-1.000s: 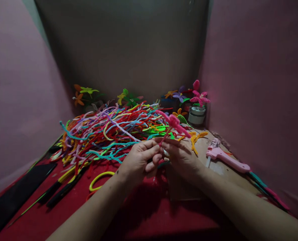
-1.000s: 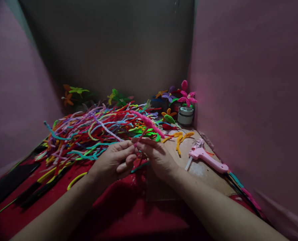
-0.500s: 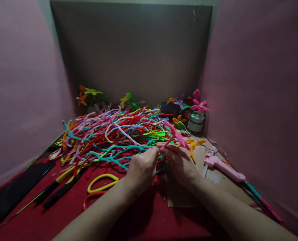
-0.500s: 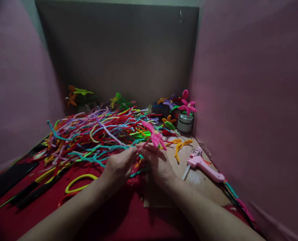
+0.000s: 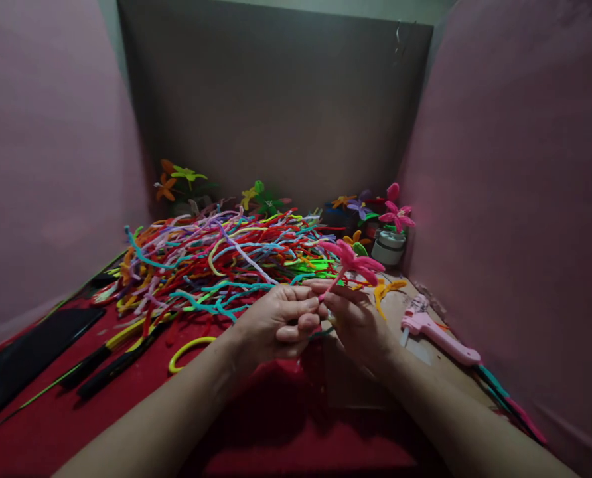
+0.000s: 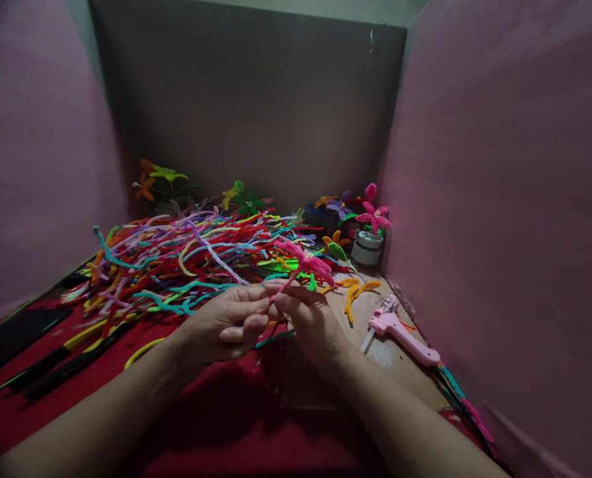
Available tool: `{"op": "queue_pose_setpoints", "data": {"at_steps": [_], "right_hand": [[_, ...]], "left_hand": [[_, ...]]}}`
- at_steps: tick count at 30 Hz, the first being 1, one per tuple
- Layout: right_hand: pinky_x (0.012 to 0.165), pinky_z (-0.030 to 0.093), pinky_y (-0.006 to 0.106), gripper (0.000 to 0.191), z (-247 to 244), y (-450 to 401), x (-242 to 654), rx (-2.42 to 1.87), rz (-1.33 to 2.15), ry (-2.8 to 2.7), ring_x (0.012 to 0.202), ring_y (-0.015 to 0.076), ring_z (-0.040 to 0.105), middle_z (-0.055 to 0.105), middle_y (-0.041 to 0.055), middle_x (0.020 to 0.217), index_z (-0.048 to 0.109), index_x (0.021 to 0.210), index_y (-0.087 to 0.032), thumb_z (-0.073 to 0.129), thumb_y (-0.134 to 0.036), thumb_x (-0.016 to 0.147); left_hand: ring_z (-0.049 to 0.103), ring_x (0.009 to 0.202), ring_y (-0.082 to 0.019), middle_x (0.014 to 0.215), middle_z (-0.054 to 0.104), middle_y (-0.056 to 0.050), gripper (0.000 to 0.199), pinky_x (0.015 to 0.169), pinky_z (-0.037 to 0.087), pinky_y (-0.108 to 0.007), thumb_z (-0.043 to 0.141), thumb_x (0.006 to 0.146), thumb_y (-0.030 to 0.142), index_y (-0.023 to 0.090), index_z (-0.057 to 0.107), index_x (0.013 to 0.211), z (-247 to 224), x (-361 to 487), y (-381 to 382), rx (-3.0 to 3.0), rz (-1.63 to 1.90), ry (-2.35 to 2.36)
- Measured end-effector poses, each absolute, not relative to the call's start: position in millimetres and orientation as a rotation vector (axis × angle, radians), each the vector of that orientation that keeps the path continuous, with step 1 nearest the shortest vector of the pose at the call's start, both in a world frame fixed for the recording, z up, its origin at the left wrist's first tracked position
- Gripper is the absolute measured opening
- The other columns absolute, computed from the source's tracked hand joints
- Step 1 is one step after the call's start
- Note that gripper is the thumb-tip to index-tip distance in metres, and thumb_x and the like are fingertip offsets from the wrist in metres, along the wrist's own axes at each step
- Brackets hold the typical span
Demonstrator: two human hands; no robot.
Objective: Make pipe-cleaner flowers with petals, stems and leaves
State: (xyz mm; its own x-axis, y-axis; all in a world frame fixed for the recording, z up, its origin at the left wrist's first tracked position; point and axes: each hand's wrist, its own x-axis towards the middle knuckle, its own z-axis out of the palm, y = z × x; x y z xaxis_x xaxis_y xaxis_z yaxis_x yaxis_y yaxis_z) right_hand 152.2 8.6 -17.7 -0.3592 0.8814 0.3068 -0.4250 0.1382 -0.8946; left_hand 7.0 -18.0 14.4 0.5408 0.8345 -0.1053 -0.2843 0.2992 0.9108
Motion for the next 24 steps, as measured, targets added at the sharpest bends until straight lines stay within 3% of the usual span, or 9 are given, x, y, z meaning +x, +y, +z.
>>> {"op": "queue_pose_setpoints", "data": {"at_steps": [2, 5, 9, 15, 20, 24], "right_hand": [[0.082, 0.043, 0.034, 0.021, -18.7, 9.2, 151.4, -0.508, 1.444, -1.300, 0.085, 0.0195, 0.059, 0.068, 0.0028, 0.094, 0.070, 0.094, -0.025, 0.060, -0.024, 0.075], [0.063, 0.045, 0.031, 0.023, -22.7, 10.8, 151.5, -0.577, 1.485, -1.253, 0.066, 0.0169, 0.058, 0.068, 0.0021, 0.084, 0.069, 0.096, -0.025, 0.060, -0.029, 0.076], [0.053, 0.042, 0.028, 0.022, -24.8, 10.5, 152.7, -0.663, 1.463, -1.242, 0.058, 0.0142, 0.053, 0.067, 0.0017, 0.080, 0.070, 0.095, -0.025, 0.062, -0.030, 0.075], [0.059, 0.043, 0.029, 0.021, -13.4, 4.7, 151.8, -0.501, 1.582, -1.268, 0.059, 0.0139, 0.053, 0.066, 0.0014, 0.075, 0.069, 0.095, -0.024, 0.057, -0.030, 0.078], [0.065, 0.043, 0.027, 0.006, -12.0, 2.8, 152.1, -0.534, 1.564, -1.193, 0.062, 0.0126, 0.053, 0.063, -0.0014, 0.064, 0.070, 0.073, -0.024, 0.064, -0.025, 0.071], [0.059, 0.044, 0.027, 0.012, -13.8, 2.2, 151.4, -0.606, 1.529, -1.177, 0.060, 0.0128, 0.053, 0.064, 0.0003, 0.070, 0.071, 0.080, -0.023, 0.062, -0.027, 0.073]], "left_hand": [[0.016, 0.031, 0.000, 0.050, 0.040, 0.008, 0.019, 0.029, 0.021, -0.014, 0.056, 0.079, 0.032, 0.014, 0.057, 0.074, 13.4, 8.0, -18.3, 1.098, 0.850, 0.698], [0.036, 0.039, -0.004, 0.053, 0.047, 0.003, 0.022, 0.039, 0.031, -0.015, 0.056, 0.078, 0.033, 0.015, 0.057, 0.065, 8.8, 11.8, -19.6, 1.496, 1.090, 0.957], [0.050, 0.059, -0.010, 0.065, 0.057, 0.000, 0.010, 0.055, 0.039, -0.018, 0.061, 0.073, 0.024, 0.021, 0.066, 0.081, 0.5, 15.7, -20.6, 1.954, 1.351, 1.152], [0.035, 0.033, -0.004, 0.048, 0.046, 0.005, 0.016, 0.033, 0.027, -0.015, 0.055, 0.078, 0.029, 0.016, 0.058, 0.068, 10.1, 17.0, -22.3, 1.398, 1.157, 1.017], [0.015, 0.029, -0.001, 0.047, 0.038, 0.010, 0.014, 0.028, 0.027, -0.015, 0.055, 0.079, 0.030, 0.017, 0.058, 0.085, 13.4, 8.8, -18.5, 1.097, 0.891, 0.694], [0.022, 0.031, -0.002, 0.048, 0.039, 0.008, 0.019, 0.031, 0.027, -0.016, 0.052, 0.081, 0.033, 0.016, 0.057, 0.074, 10.7, 11.5, -18.7, 1.272, 0.941, 0.817]]}}
